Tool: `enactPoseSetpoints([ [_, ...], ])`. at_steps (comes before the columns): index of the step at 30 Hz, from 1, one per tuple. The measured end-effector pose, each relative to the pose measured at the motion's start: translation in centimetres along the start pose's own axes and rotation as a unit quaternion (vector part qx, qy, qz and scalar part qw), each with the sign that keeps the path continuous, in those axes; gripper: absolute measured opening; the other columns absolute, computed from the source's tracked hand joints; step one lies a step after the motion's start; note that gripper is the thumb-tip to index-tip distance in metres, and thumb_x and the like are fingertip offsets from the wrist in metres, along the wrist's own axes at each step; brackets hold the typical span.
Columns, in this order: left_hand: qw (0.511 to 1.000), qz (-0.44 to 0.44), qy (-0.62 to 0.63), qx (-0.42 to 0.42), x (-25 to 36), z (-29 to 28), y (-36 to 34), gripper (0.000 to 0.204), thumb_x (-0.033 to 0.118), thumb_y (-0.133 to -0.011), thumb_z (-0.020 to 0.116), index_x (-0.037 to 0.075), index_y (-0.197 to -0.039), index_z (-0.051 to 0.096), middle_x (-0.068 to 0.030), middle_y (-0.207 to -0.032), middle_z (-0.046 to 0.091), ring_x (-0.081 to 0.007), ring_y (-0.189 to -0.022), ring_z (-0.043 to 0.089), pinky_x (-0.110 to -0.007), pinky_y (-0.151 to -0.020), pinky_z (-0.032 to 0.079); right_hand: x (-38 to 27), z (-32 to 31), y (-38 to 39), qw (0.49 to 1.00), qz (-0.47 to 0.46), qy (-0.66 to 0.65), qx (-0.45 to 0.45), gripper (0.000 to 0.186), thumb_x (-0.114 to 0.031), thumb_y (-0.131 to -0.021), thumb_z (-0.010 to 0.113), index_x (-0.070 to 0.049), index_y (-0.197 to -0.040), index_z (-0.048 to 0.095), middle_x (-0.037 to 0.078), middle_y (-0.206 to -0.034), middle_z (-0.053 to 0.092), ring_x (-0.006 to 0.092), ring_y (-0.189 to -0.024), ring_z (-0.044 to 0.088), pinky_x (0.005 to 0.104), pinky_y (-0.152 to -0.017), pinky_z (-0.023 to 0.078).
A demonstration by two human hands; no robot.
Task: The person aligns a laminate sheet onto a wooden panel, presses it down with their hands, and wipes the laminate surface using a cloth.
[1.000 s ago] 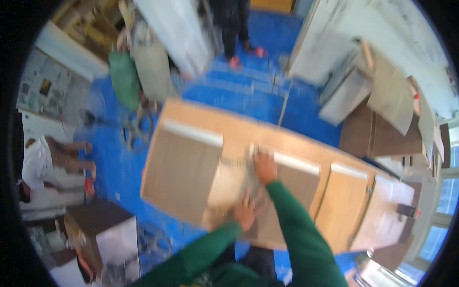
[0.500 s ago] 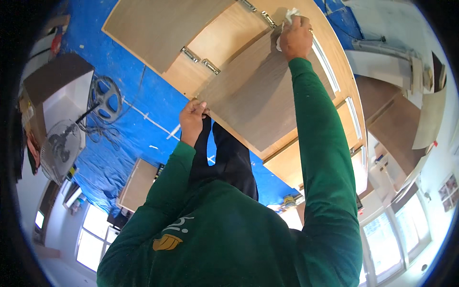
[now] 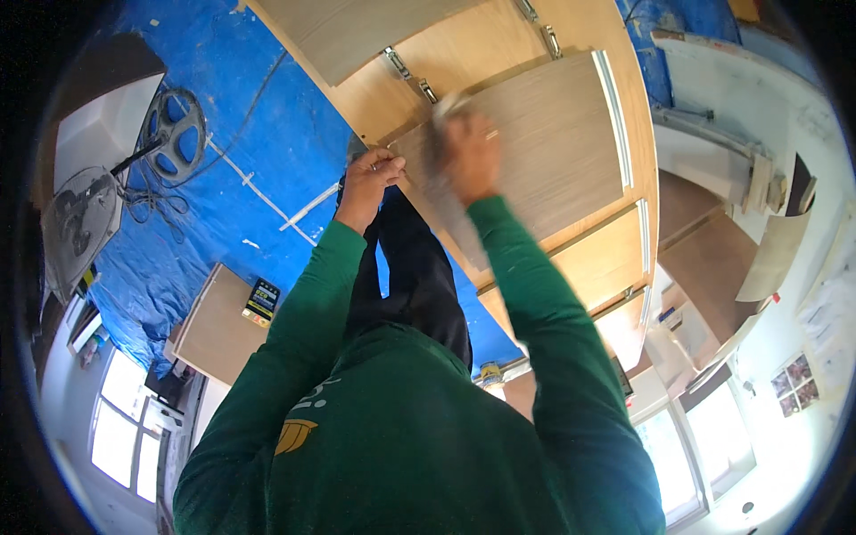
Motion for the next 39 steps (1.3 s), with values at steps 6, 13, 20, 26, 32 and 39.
enactPoseSetpoints([
  [6, 0.998, 0.021, 0.067, -0.007, 0.6, 0.4, -0.3, 0.017, 0.009, -0.099, 0.082, -0.002, -0.111, 0.076, -0.0074, -0.095, 0.077, -0.0153, -0.085, 0.076, -0.028, -0.075, 0.060, -1.0, -1.0, -0.6, 0.993, -0.042, -0.107, -0.005, 0.036, -0.015, -0.086, 0.076, -0.013, -0.121, 0.069, 0.018, -0.126, 0.065, 0.0400, -0.119, 0.066, 0.0542, -0.093, 0.055],
  [13, 0.997, 0.049, 0.060, -0.008, 0.4, 0.9, -0.2, 0.018, 0.010, -0.100, 0.080, -0.003, -0.112, 0.075, -0.0067, -0.099, 0.078, -0.0160, -0.086, 0.077, -0.027, -0.075, 0.059, -5.3, 0.7, 1.1, 0.993, -0.081, -0.080, -0.035, 0.036, -0.015, -0.090, 0.076, -0.014, -0.126, 0.070, 0.016, -0.126, 0.066, 0.0410, -0.112, 0.068, 0.0560, -0.094, 0.056],
  [20, 0.995, 0.007, 0.048, -0.083, 0.4, 0.7, -0.8, 0.030, 0.031, -0.109, 0.072, 0.003, -0.120, 0.074, -0.0067, -0.112, 0.079, -0.0196, -0.099, 0.080, -0.033, -0.083, 0.060, -0.5, -1.1, -2.9, 0.988, -0.020, -0.149, -0.020, 0.033, -0.016, -0.092, 0.077, -0.012, -0.123, 0.070, 0.015, -0.128, 0.068, 0.0414, -0.111, 0.068, 0.0513, -0.094, 0.057],
  [26, 0.998, -0.008, -0.021, -0.056, 1.2, 0.2, -1.3, 0.035, 0.039, -0.112, 0.068, 0.009, -0.129, 0.072, -0.0077, -0.113, 0.079, -0.0217, -0.099, 0.081, -0.035, -0.085, 0.060, -4.6, -1.3, 1.4, 0.978, -0.091, -0.186, 0.003, 0.035, -0.016, -0.087, 0.079, -0.010, -0.121, 0.070, 0.016, -0.121, 0.067, 0.0418, -0.110, 0.067, 0.0516, -0.093, 0.057],
  [32, 1.000, -0.023, -0.008, 0.012, 3.2, 1.2, 0.8, 0.037, 0.034, -0.111, 0.068, 0.004, -0.130, 0.073, -0.0128, -0.114, 0.080, -0.0242, -0.095, 0.080, -0.033, -0.083, 0.062, 2.0, -1.2, 23.1, 0.985, 0.006, -0.132, -0.108, 0.031, -0.007, -0.084, 0.078, -0.008, -0.114, 0.071, 0.017, -0.124, 0.064, 0.0427, -0.112, 0.066, 0.0535, -0.090, 0.058],
  [39, 0.995, -0.083, -0.037, -0.038, 3.1, 0.8, 0.2, 0.037, 0.038, -0.110, 0.064, 0.010, -0.135, 0.071, -0.0090, -0.116, 0.079, -0.0220, -0.100, 0.079, -0.039, -0.084, 0.059, -2.6, -1.3, 13.5, 0.989, -0.037, -0.140, -0.039, 0.027, -0.010, -0.087, 0.075, -0.008, -0.113, 0.071, 0.016, -0.119, 0.065, 0.0404, -0.108, 0.067, 0.0502, -0.089, 0.059],
])
Point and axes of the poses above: each hand's wrist, its own y-axis away from the middle knuckle, its own z-axis out of the palm, x = y × z, the point moved 10 cm from there along -y, towards the middle knuckle
